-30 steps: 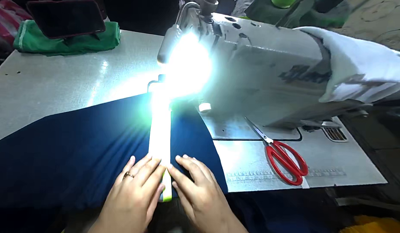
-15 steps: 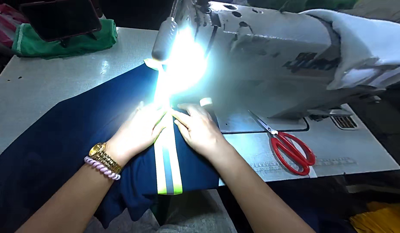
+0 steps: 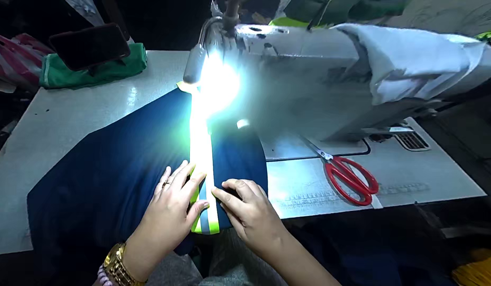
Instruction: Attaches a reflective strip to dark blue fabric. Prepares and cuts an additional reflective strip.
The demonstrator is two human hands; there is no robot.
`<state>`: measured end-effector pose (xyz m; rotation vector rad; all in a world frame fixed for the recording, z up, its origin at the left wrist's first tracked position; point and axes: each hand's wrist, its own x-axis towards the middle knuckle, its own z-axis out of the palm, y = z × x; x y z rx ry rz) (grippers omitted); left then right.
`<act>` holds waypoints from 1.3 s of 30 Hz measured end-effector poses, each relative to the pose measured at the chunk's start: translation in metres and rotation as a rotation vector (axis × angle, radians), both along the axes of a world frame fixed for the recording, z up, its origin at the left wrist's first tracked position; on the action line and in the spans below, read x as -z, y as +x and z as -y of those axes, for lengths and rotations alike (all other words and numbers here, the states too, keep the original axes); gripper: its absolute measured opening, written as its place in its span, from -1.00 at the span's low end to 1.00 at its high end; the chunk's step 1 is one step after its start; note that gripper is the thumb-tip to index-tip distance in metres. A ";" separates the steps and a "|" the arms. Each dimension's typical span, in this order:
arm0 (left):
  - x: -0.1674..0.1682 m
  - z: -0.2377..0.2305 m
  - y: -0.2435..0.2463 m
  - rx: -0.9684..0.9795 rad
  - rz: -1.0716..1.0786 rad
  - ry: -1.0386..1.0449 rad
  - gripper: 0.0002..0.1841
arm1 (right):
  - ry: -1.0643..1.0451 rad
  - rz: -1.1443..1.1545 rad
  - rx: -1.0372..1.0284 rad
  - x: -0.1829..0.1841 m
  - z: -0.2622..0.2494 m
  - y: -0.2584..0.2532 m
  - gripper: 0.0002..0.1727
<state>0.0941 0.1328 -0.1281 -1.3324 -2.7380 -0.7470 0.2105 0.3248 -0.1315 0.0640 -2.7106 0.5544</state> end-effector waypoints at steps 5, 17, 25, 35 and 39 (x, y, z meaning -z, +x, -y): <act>-0.002 -0.003 0.028 -0.019 -0.196 0.033 -0.62 | 0.076 -0.016 -0.026 -0.002 -0.002 0.005 -0.59; -0.014 -0.038 -0.052 0.036 -0.028 -0.120 -0.46 | 0.147 0.034 0.016 -0.022 -0.031 -0.078 -0.63; -0.017 0.054 -0.008 -0.168 -0.140 -0.116 -0.41 | 0.102 0.109 -0.035 -0.028 -0.034 -0.015 -0.62; -0.073 0.095 0.033 0.233 0.768 -0.294 -0.56 | 0.248 0.438 0.614 -0.063 -0.174 0.064 -0.57; 0.005 0.049 0.064 -0.197 1.018 -0.309 -0.18 | 0.240 0.532 0.618 -0.058 -0.203 0.077 -0.53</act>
